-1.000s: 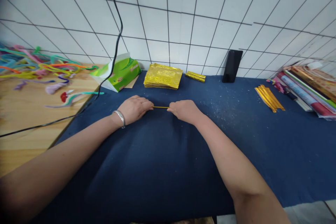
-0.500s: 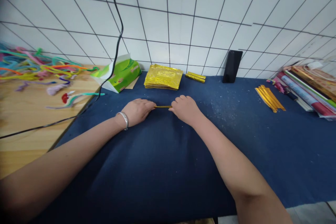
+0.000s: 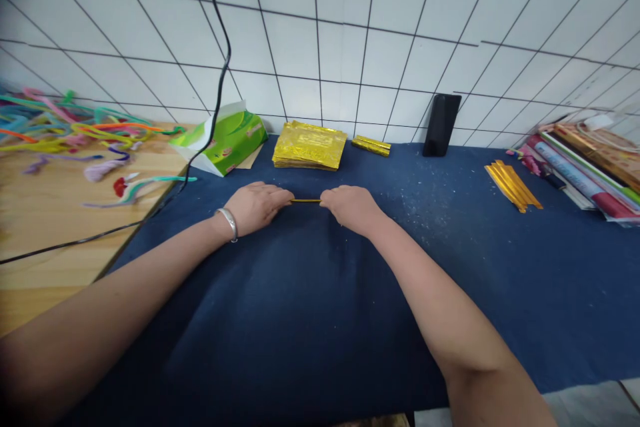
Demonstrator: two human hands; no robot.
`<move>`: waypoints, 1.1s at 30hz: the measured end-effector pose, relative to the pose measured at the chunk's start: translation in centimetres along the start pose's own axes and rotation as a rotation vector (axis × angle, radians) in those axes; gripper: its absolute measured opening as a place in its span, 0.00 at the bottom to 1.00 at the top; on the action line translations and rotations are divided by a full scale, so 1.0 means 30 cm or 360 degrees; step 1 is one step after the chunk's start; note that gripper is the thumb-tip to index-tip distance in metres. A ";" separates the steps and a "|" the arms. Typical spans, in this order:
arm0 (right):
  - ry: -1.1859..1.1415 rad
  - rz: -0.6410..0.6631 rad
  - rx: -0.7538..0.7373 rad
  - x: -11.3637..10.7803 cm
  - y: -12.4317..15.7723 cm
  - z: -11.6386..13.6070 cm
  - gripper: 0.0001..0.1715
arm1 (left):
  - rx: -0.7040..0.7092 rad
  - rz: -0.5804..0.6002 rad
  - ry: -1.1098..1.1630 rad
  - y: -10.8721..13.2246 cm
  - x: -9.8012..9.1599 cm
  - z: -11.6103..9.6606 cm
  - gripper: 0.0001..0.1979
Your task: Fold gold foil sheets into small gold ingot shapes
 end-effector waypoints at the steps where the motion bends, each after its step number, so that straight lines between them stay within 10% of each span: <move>1: -0.0027 0.0021 -0.0004 0.001 0.001 -0.007 0.15 | -0.0005 0.0019 -0.0002 0.002 0.011 0.008 0.11; 18: 0.0191 0.0084 0.0359 -0.018 0.016 -0.051 0.22 | -0.0297 0.0378 -0.0088 0.029 0.059 0.063 0.27; 33: 0.0082 0.0009 0.0216 0.001 0.016 -0.047 0.20 | -0.0119 0.0066 0.0030 0.001 0.005 0.013 0.18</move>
Point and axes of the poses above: each hand's wrist, its own y-axis away from the middle knuckle, its own x-axis out of the palm, z = x × y, the point moved 5 cm from there along -y, towards the middle knuckle, and after that the axes turned 13 degrees about -y, right-handed, at the moved point
